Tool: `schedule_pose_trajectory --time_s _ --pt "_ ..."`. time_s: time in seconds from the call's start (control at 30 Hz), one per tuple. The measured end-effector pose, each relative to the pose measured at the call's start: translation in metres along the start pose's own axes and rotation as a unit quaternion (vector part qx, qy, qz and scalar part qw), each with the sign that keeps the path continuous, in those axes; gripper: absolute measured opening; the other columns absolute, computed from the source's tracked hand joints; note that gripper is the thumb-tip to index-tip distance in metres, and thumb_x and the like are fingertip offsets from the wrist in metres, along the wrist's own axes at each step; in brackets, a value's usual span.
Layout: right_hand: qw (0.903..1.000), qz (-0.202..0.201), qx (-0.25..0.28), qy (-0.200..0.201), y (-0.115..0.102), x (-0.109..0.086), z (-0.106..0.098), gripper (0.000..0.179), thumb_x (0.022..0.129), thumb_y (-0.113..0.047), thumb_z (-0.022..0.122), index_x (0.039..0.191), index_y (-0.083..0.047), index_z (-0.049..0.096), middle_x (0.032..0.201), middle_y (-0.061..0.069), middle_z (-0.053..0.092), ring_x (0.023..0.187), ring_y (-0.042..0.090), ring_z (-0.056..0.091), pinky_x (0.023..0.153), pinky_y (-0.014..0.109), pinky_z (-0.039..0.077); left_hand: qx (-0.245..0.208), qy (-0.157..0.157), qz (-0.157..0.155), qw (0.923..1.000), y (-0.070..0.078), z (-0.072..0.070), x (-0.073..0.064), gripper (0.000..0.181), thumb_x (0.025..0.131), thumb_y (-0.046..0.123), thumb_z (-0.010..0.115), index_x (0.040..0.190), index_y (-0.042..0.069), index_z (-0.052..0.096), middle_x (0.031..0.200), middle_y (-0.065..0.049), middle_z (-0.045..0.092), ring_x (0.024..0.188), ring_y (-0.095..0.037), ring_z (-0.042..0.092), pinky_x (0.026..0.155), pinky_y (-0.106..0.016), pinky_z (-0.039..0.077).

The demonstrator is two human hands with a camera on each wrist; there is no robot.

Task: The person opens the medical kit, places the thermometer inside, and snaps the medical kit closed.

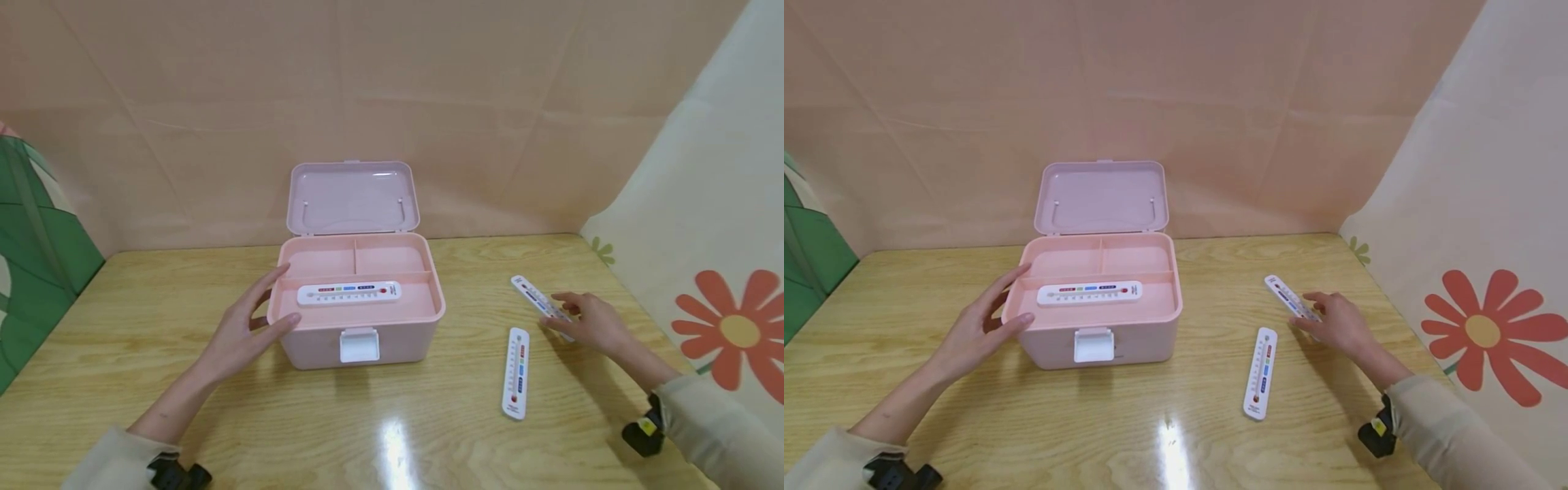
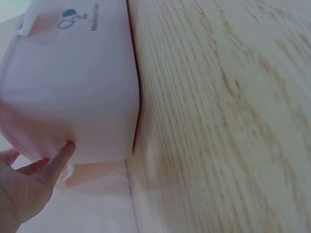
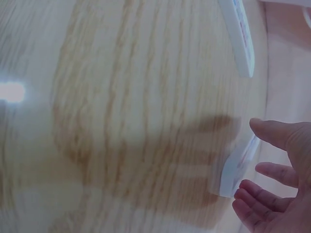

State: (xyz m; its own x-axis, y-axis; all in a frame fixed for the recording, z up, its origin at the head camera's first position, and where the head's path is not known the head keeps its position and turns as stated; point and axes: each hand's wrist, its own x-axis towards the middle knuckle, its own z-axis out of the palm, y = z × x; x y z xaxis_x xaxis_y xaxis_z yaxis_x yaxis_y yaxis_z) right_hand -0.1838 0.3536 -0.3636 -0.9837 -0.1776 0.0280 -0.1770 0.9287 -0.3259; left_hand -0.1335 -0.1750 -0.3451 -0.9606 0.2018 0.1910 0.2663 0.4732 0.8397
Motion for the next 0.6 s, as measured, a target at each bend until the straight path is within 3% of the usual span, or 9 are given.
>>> schedule_pose_trajectory --time_s 0.3,0.6 --pt "0.9999 0.005 0.015 0.002 0.002 0.002 0.007 0.059 0.086 -0.03 0.072 0.122 0.014 0.055 0.09 0.023 0.068 0.075 0.024 0.062 0.057 0.027 0.045 0.0 0.003 0.004 1.0 -0.001 0.0 0.0 0.07 0.092 0.027 0.065 0.151 0.034 0.027 0.158 -0.009 0.023 0.138 -0.04 0.034 0.099 -0.057 0.045" --pt "0.9996 0.025 0.012 0.008 0.004 0.003 0.012 0.063 0.087 -0.037 0.069 0.123 0.013 0.055 0.097 0.03 0.064 0.085 0.037 0.062 0.063 0.038 0.05 -0.005 0.004 0.007 1.0 -0.001 0.0 0.0 0.071 0.092 0.026 0.065 0.151 0.033 0.027 0.158 -0.008 0.024 0.137 -0.039 0.035 0.099 -0.057 0.045"
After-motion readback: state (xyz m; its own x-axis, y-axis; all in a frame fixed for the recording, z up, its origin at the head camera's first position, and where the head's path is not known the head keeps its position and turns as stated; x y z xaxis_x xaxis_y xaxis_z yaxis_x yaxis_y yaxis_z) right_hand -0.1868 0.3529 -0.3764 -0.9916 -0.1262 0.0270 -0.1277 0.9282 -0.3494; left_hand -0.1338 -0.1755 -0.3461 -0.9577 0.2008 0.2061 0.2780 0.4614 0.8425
